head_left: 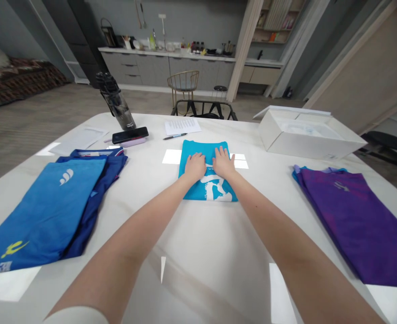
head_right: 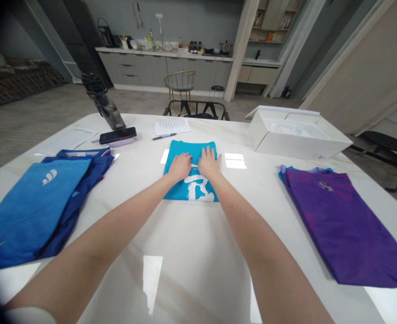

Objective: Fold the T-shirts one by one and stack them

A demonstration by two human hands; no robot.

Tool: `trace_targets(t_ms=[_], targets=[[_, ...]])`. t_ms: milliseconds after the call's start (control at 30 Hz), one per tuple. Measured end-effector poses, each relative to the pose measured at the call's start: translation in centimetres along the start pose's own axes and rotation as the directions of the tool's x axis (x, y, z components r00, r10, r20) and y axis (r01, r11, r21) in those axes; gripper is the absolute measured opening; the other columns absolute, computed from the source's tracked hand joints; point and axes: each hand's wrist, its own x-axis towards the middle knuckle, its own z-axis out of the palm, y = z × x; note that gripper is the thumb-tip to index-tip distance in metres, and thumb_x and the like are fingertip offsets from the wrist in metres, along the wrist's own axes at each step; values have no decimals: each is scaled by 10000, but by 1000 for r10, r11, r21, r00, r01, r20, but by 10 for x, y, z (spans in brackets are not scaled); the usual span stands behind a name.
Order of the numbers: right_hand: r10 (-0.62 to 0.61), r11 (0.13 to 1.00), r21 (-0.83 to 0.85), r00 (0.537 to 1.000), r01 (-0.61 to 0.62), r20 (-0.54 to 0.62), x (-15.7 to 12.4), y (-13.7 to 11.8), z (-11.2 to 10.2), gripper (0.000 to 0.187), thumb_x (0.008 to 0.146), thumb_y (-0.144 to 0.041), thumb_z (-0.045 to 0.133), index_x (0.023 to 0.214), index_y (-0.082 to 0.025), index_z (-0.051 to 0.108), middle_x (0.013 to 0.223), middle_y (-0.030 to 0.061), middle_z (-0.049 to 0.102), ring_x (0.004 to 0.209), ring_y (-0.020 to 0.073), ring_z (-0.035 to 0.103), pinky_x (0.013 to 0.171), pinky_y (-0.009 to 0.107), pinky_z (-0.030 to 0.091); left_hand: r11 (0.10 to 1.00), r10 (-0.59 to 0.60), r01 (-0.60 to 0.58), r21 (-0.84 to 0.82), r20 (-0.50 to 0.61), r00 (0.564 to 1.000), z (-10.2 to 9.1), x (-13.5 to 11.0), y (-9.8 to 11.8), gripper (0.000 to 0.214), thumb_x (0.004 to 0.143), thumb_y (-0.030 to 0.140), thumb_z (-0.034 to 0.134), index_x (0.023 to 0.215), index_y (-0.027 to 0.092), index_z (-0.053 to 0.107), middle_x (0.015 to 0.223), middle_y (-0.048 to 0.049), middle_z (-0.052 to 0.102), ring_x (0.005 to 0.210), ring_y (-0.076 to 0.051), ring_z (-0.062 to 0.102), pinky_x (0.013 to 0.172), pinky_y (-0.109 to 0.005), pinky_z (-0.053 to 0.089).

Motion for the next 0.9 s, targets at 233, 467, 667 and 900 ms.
trace_targets(t_ms=[233, 467, 667, 900], targets=[[-52, 999, 4, 990, 53, -134, -51, -23, 18, 574, 1084, -407, 218, 1600, -237, 404, 1676, 74, 335, 1542, 318, 263, 1248, 570, 154, 999, -28, 31, 41, -75, 997, 13, -40, 5, 535, 1075, 349, 252, 1537, 203, 477, 1643, -79, 404, 1543, -264, 306, 1278, -524, 169], [-68, 997, 30, 988, 73, -135, -77, -8, 12, 612, 1074, -509, 283, 1598, -220, 412, 1673, 97, 337, 1538, 324, 279, 1247, 561, 184, 993, 63, -56, 102, -64, 996, 10, -66, -3, 598, 1077, 469, 246, 1560, 183, 450, 1643, -102, 398, 1536, -275, 323, 1278, -501, 191], [-282, 959, -8, 949, 284, -141, -106, -1, 12, 560, 1086, -357, 234, 1564, -164, 452, 1663, 93, 357, 1534, 254, 300, 1258, 489, 199, 976, 209, -209, 69, 0, 978, 3, -87, -1, 573, 1084, 414, 237, 1558, 165, 441, 1624, -85, 435, 1516, -246, 359, 1271, -438, 233], [-64, 998, -19, 995, 63, -78, -136, -4, 15, 627, 1074, -503, 233, 1647, -255, 288, 1717, 42, 219, 1571, 308, 193, 1247, 590, 173, 995, 72, -74, 66, 27, 997, 3, -116, 9, 677, 1059, 561, 194, 1633, 222, 311, 1703, -62, 267, 1580, -278, 220, 1293, -484, 158]])
